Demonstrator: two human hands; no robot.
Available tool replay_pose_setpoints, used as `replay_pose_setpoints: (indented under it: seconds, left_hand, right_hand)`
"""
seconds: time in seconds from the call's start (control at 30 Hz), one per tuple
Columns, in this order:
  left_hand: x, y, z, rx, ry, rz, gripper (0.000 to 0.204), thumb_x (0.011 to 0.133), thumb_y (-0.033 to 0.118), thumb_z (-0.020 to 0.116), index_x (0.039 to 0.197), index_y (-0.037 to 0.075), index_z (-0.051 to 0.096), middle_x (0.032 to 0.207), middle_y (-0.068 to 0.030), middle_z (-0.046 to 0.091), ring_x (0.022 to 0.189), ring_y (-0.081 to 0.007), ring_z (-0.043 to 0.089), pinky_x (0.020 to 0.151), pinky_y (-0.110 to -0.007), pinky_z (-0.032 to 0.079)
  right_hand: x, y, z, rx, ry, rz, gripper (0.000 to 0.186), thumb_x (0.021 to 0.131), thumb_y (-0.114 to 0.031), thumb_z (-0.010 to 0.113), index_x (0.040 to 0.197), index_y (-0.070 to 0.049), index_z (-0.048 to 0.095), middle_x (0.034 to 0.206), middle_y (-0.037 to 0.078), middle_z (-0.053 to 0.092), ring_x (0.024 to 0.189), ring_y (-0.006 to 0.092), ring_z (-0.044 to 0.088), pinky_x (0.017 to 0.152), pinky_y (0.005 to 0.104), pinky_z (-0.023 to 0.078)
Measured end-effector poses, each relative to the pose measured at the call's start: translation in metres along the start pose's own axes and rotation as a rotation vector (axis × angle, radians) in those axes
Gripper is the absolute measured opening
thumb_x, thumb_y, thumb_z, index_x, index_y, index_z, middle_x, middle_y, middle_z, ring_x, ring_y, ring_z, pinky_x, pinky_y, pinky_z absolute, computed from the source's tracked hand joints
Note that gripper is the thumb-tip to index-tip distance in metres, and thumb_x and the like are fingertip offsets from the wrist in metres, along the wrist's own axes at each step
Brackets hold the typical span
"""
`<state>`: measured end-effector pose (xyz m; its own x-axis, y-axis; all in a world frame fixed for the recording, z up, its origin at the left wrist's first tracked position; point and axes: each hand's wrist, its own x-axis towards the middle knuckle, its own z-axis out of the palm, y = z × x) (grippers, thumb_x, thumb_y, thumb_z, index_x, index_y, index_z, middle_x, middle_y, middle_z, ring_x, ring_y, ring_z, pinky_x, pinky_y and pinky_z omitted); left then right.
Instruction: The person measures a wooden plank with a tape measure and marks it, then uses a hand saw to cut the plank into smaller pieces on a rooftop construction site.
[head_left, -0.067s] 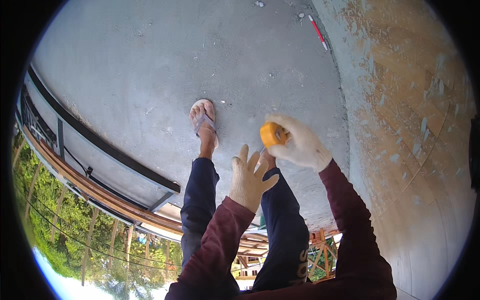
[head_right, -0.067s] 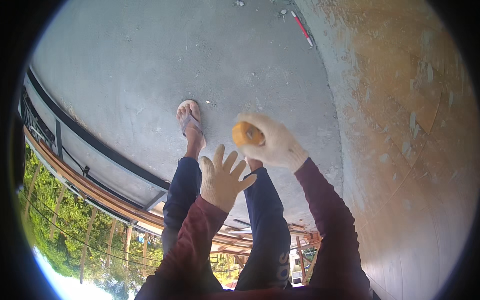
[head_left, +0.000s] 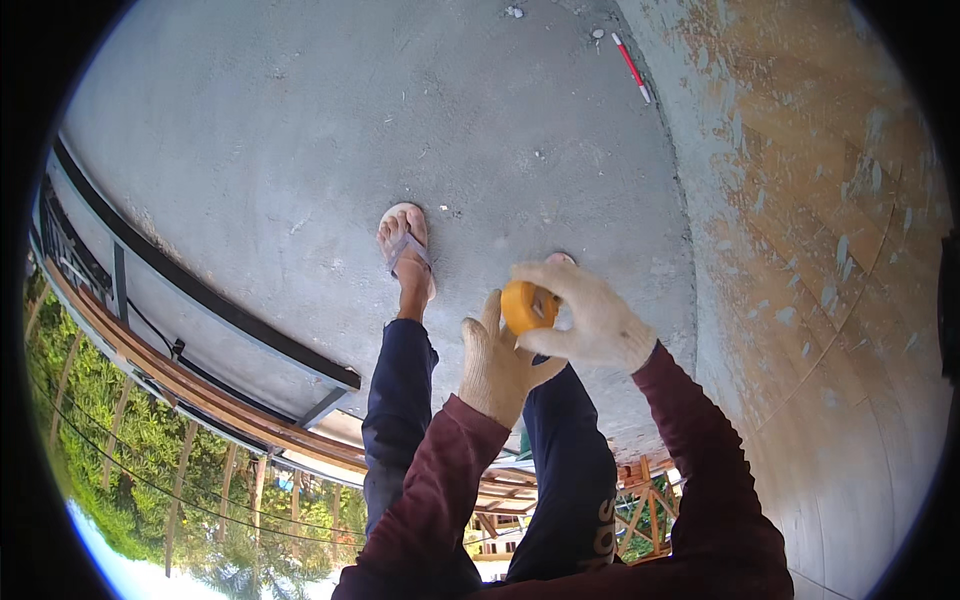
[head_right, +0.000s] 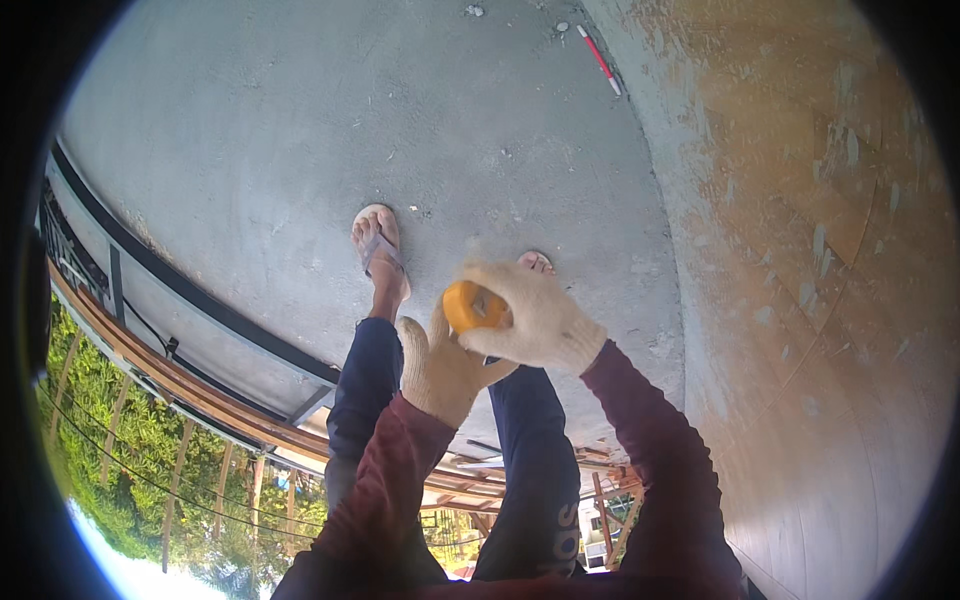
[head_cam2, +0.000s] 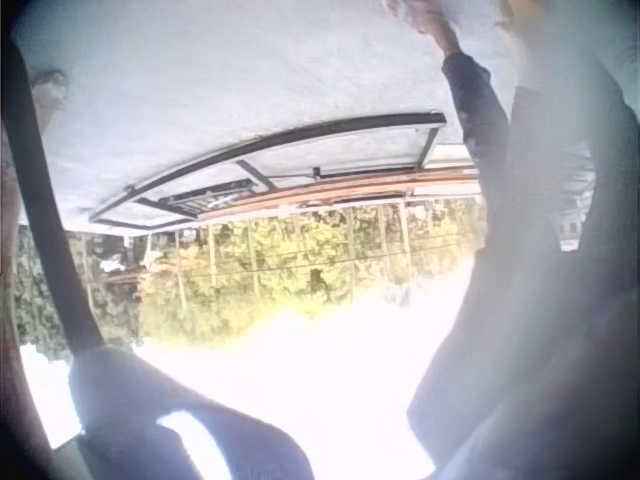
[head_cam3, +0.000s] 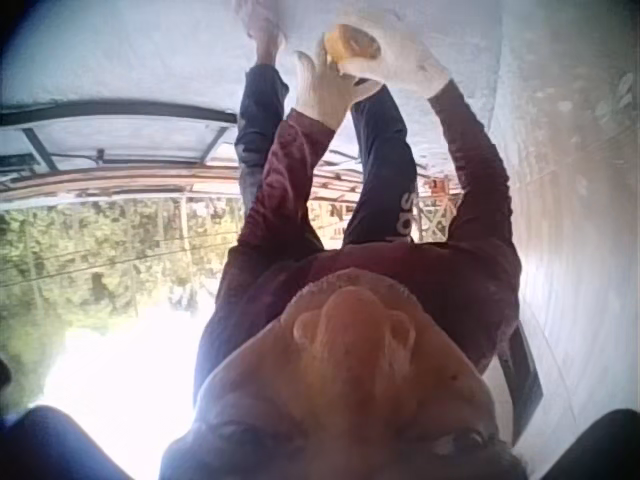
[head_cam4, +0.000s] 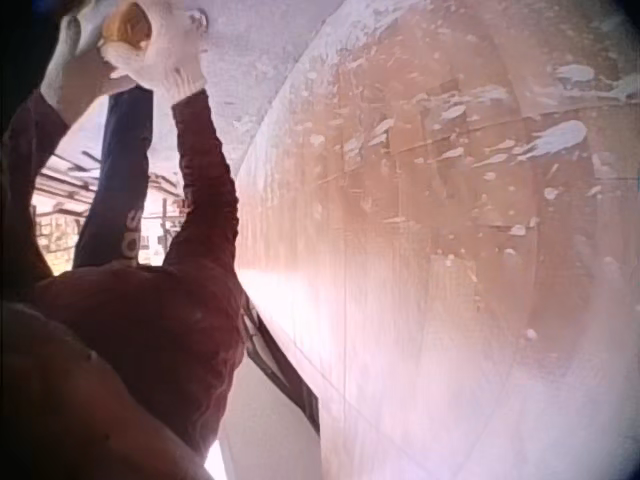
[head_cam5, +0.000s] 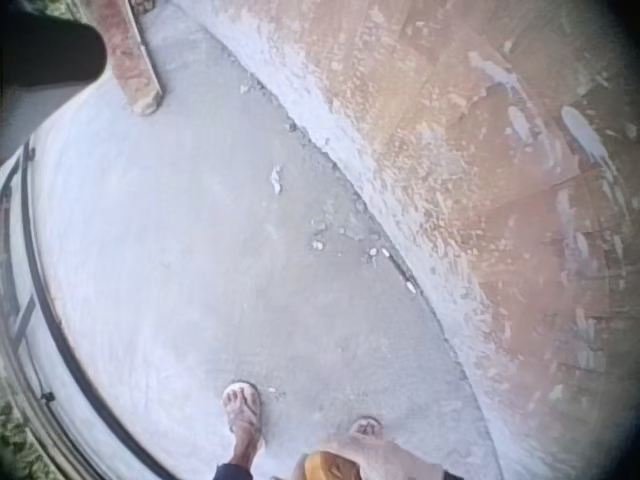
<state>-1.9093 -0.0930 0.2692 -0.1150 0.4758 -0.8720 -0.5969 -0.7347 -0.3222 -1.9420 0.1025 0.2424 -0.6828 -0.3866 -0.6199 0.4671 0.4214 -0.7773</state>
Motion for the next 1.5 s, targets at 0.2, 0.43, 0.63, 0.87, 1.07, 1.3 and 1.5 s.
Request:
replay_pose_setpoints:
  seconds: [0.2,0.43,0.63,0.87,1.07,1.3,1.5]
  left_hand:
    - [0.006,0.007,-0.001,0.289,0.021,0.009,0.068,0.092,0.029,0.076,0.150,0.018,0.042,0.129,-0.0094,0.057,0.092,-0.0230,0.066,0.070,-0.035,0.055]
    - [-0.013,0.004,0.010,0.418,0.029,-0.077,0.061,0.093,0.023,0.074,0.145,0.014,0.045,0.125,-0.0107,0.058,0.089,-0.0206,0.071,0.076,-0.034,0.061]
    - [-0.017,0.017,0.011,0.410,0.036,-0.055,0.060,0.093,0.022,0.073,0.145,0.014,0.045,0.124,-0.0112,0.058,0.092,-0.0221,0.072,0.077,-0.035,0.062]
    - [-0.003,0.031,-0.030,0.551,-0.140,-0.120,0.059,0.086,0.035,0.082,0.131,0.006,0.058,0.118,-0.0185,0.069,0.125,-0.0384,0.062,0.109,-0.054,0.050]
    - [-0.068,0.067,-0.101,0.975,0.091,-0.425,0.044,0.092,0.034,0.073,0.123,0.005,0.061,0.110,-0.0155,0.069,0.107,-0.0319,0.069,0.097,-0.049,0.058]
    - [-0.203,0.122,-0.009,1.251,0.161,-0.384,0.047,0.101,0.045,0.061,0.127,0.005,0.060,0.099,-0.0153,0.070,0.092,-0.0299,0.072,0.077,-0.042,0.063]
    - [-0.244,0.270,-0.024,1.812,0.709,-0.144,0.038,0.095,0.050,0.068,0.109,0.016,0.059,0.089,-0.0081,0.065,0.074,-0.0234,0.063,0.066,-0.040,0.054]
  right_hand:
    - [0.075,0.075,-0.060,0.120,0.345,0.269,0.056,0.098,-0.031,0.064,0.146,-0.003,0.055,0.123,0.023,0.072,0.113,0.0321,0.071,0.095,0.0419,0.056]
    - [0.209,0.199,-0.135,-0.548,1.055,0.736,0.043,0.096,-0.029,0.057,0.129,-0.002,0.058,0.115,0.026,0.072,0.109,0.0426,0.070,0.093,0.0543,0.055]
    - [0.197,0.226,-0.149,-0.695,0.908,0.673,0.031,0.095,-0.034,0.058,0.112,-0.011,0.071,0.107,0.021,0.074,0.103,0.0423,0.070,0.087,0.0543,0.055]
    - [0.094,0.163,-0.037,-0.199,0.725,0.594,0.032,0.093,-0.034,0.060,0.108,-0.010,0.074,0.105,0.018,0.074,0.099,0.0419,0.070,0.087,0.0498,0.055]
    - [-0.208,0.067,0.231,0.299,0.702,0.946,0.024,0.090,-0.024,0.060,0.101,-0.005,0.071,0.094,0.021,0.072,0.091,0.0396,0.069,0.081,0.0480,0.054]
    - [-0.431,-0.110,0.434,1.362,1.121,1.245,0.024,0.095,-0.007,0.058,0.118,0.000,0.061,0.077,0.007,0.061,0.058,0.0130,0.057,0.049,0.0287,0.043]
    - [-0.458,-0.141,0.585,1.967,1.462,0.859,0.031,0.090,-0.001,0.054,0.121,-0.001,0.053,0.079,0.006,0.055,0.059,0.0126,0.053,0.047,0.0264,0.041]
